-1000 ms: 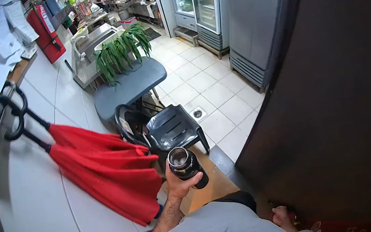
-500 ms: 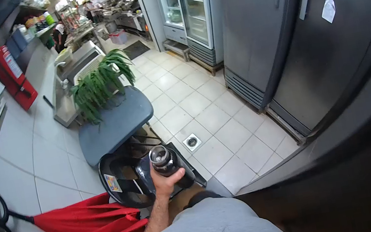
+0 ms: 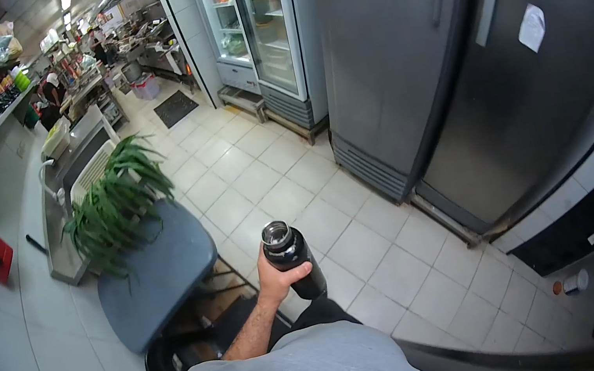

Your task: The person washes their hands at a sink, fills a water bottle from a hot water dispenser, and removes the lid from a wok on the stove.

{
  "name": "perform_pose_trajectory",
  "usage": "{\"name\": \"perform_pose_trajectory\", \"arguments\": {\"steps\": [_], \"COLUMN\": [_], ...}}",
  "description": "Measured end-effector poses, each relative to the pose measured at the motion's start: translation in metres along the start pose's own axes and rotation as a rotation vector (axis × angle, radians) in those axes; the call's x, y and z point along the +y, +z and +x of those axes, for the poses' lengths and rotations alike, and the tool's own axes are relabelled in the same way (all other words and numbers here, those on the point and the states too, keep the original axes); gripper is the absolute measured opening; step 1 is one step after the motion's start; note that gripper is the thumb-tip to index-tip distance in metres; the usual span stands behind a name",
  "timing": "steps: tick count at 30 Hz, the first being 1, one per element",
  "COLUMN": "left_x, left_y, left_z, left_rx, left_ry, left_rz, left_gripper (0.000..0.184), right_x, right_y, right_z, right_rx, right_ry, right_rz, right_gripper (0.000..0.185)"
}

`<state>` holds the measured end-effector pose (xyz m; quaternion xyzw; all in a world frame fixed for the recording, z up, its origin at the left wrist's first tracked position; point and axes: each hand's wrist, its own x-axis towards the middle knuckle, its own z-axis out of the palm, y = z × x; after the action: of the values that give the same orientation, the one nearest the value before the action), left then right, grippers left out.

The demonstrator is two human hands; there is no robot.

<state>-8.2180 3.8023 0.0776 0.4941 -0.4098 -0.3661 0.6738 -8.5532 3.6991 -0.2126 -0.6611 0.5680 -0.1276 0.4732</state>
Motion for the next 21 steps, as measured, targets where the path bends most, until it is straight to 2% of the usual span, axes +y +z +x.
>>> {"name": "perform_pose_trajectory", "arguments": {"steps": [4,8,10,11,12,13,14,15,17,21], "left_x": [-0.025,-0.022,-0.014,-0.017,-0.02,-0.023,-0.025,-0.027,-0.04,-0.065], "left_y": [-0.031,-0.069,-0.087,-0.097,-0.107,-0.117,-0.127,-0.136,-0.154,-0.186], "left_z": [0.084,0.164,0.201,0.217,0.235,0.253,0.271,0.287,0.318,0.382], "left_rx": [-0.052,-0.022,0.032,0.051,0.091,0.133,0.153,0.181,0.267,0.472], "left_ry": [-0.03,-0.014,-0.048,-0.05,-0.03,-0.006,0.001,0.002,0.0,-0.008], "left_rz": [-0.015,0.049,0.033,0.043,0.072,0.1,0.108,0.127,0.158,0.205], "left_gripper": [0.071,0.078,0.07,0.07,0.07,0.07,0.07,0.07,0.072,0.072], "right_x": [0.014,0.037,0.048,0.062,0.085,0.165,0.07,0.039,-0.004,-0.054], "right_y": [0.014,-0.001,-0.01,-0.013,-0.013,0.004,-0.032,-0.043,-0.062,-0.081], "right_z": [0.056,0.089,0.107,0.121,0.134,0.143,0.18,0.21,0.267,0.376], "right_rx": [-0.054,-0.095,-0.1,-0.109,-0.125,-0.059,-0.082,-0.039,0.018,0.074], "right_ry": [0.087,0.385,0.419,0.357,0.19,-0.426,0.393,0.579,0.715,0.735], "right_rz": [-0.056,-0.033,-0.071,-0.127,-0.244,-0.617,-0.155,-0.054,0.029,0.076], "right_gripper": [0.019,0.018,0.018,0.018,0.018,0.017,0.017,0.017,0.017,0.016]}}
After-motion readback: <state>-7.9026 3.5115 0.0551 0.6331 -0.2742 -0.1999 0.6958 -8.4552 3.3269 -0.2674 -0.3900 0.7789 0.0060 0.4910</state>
